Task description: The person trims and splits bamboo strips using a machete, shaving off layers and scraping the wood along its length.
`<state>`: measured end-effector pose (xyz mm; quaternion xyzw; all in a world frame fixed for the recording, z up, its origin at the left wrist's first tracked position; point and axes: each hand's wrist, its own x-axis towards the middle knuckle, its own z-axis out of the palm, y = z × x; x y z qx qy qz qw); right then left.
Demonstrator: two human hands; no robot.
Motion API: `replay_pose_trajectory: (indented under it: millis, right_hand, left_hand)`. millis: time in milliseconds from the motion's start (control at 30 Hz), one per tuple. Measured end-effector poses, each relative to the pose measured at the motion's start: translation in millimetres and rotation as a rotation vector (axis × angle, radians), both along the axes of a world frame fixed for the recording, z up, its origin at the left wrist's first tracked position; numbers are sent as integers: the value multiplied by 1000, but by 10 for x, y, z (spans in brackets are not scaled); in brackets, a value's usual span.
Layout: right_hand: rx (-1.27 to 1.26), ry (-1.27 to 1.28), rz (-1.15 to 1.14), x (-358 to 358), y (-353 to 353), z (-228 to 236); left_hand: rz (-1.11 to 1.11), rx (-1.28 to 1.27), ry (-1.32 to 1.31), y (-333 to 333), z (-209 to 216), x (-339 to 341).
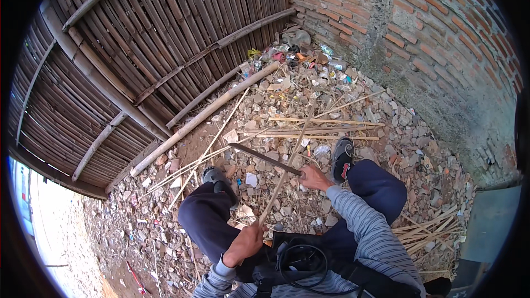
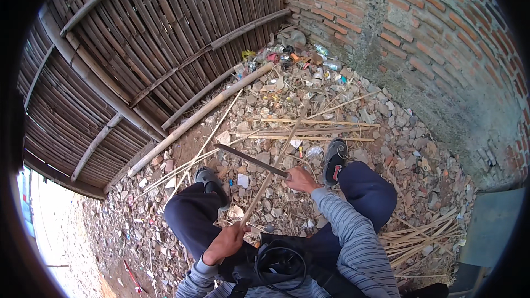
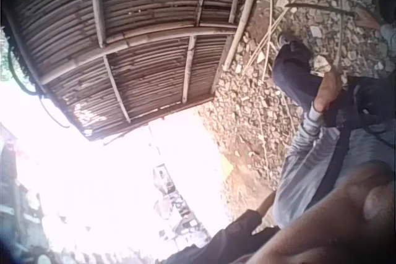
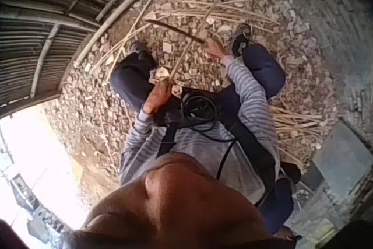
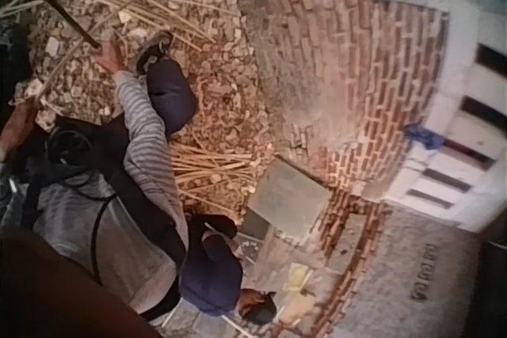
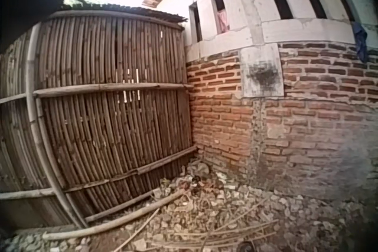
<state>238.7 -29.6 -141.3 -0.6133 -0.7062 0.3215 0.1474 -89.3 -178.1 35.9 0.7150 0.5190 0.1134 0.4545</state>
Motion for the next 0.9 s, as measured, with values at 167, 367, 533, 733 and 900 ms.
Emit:
replay_pose_trajectory:
  millis: [167, 367, 533, 733, 900]
  right_hand:
    - [8, -23, 237, -216, -17, 424]
    - [14, -12, -269, 822, 345, -92]
    - [138, -133, -348, 910, 301, -129]
    - [210, 15, -115, 239, 203, 208]
    - [120, -15, -7, 165, 411, 569]
  left_hand:
    - [5, 53, -12, -28, 62, 5]
    - [-28, -65, -55, -478, 579, -297]
    - [-23, -158, 8, -618, 786, -442]
    - [15, 5, -76, -456, 562, -411]
    - [16, 58, -63, -425, 611, -536]
